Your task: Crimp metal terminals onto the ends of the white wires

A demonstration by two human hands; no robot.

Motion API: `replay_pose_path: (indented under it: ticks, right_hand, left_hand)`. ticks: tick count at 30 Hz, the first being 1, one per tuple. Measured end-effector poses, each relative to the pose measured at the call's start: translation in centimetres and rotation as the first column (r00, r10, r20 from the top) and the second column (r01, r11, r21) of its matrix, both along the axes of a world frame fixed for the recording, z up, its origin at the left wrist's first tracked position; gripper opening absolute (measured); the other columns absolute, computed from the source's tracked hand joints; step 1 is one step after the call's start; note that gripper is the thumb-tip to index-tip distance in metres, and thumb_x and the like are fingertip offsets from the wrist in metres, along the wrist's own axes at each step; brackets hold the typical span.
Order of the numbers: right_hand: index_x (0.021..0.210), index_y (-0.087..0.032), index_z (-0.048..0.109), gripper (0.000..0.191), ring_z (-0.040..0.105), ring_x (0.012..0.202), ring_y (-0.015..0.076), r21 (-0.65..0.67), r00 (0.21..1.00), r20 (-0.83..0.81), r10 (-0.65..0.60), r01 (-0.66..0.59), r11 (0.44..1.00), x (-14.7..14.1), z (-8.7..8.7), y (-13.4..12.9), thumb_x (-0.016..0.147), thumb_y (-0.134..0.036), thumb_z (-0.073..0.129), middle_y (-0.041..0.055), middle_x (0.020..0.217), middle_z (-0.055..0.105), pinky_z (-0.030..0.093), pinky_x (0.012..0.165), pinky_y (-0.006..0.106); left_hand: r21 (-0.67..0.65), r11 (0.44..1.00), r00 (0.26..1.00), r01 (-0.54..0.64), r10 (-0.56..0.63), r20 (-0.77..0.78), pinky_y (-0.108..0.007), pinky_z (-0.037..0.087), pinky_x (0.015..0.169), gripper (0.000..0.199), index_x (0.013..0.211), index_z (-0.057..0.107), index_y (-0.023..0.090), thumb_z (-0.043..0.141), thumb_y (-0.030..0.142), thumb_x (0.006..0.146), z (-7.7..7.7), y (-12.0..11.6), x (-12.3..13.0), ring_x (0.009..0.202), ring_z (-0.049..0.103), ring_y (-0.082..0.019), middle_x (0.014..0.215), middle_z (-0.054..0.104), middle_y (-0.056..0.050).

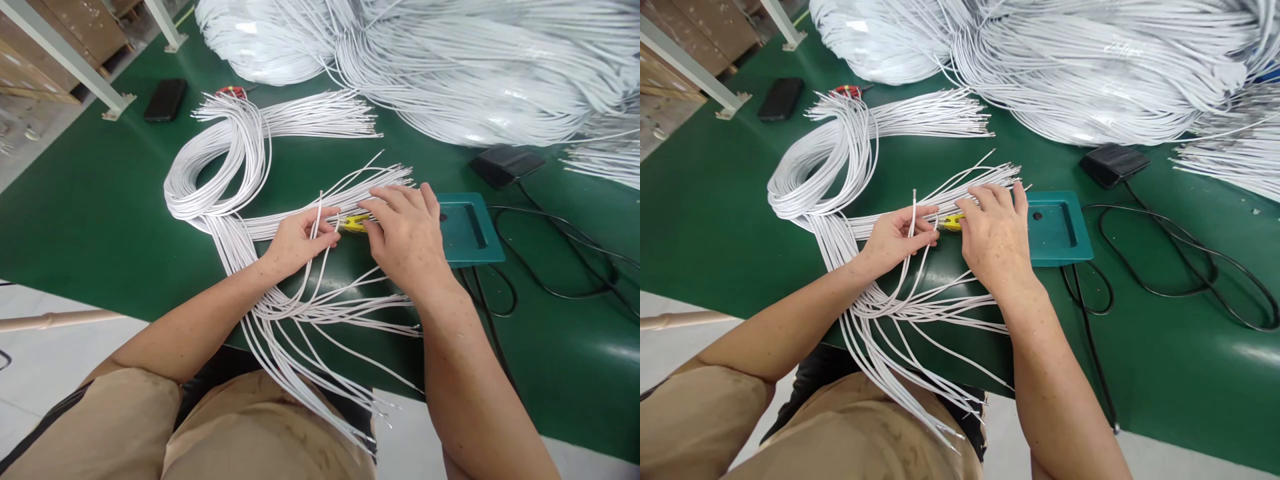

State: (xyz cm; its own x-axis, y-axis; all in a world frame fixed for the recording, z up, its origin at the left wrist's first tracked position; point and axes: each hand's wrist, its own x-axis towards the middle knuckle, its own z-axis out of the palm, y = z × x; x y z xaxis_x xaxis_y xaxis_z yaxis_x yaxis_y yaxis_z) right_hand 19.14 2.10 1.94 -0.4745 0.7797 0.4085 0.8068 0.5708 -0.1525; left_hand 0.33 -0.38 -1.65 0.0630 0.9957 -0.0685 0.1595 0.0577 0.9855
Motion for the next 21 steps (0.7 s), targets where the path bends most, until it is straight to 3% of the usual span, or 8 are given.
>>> replay_pose_path:
  ticks: [3,9,15,21]
  right_hand:
    - [0.096,-0.024,0.071,0.025,0.055,0.121,0.0288,-0.016,0.991,-0.136,-0.014,0.012,1.000,-0.7,0.1,-0.2,0.092,-0.022,0.046,0.0075,0.124,0.067,0.027,0.114,0.058]
    - [0.089,-0.023,0.073,0.021,0.060,0.116,0.0302,-0.099,0.945,-0.325,-0.045,0.013,0.995,-1.9,0.0,-0.4,0.090,-0.026,0.053,0.0097,0.122,0.069,0.037,0.107,0.056]
    - [0.083,-0.021,0.072,0.017,0.061,0.113,0.0286,-0.125,0.918,-0.391,-0.062,0.014,0.992,-2.1,-0.1,-0.6,0.086,-0.024,0.055,0.0103,0.118,0.071,0.045,0.098,0.049]
    - [0.073,-0.022,0.064,0.016,0.061,0.109,0.0276,-0.091,0.934,-0.357,-0.016,-0.018,0.996,-2.2,0.2,-0.5,0.084,-0.018,0.053,0.0085,0.113,0.071,0.045,0.096,0.047]
  left_hand:
    - [0.069,0.997,1.000,0.023,-0.024,0.006,-0.027,0.053,0.081,0.050,0.124,0.065,0.018,0.072,0.027,0.076,0.0,-0.3,0.0,0.074,0.068,-0.013,0.080,0.070,0.000]
    - [0.158,0.987,0.993,0.032,-0.014,-0.116,-0.026,0.050,0.076,0.046,0.124,0.067,0.021,0.070,0.031,0.079,0.2,-0.6,-0.1,0.073,0.062,-0.013,0.083,0.070,-0.001]
    - [0.264,0.963,0.958,0.046,0.032,-0.284,-0.023,0.044,0.068,0.041,0.122,0.069,0.023,0.067,0.027,0.081,0.7,-0.8,0.1,0.067,0.054,-0.010,0.080,0.069,0.001]
    - [0.248,0.968,0.959,0.037,0.036,-0.283,-0.024,0.045,0.068,0.036,0.115,0.071,0.021,0.068,0.027,0.080,0.6,-0.7,0.1,0.066,0.055,-0.011,0.083,0.071,0.000]
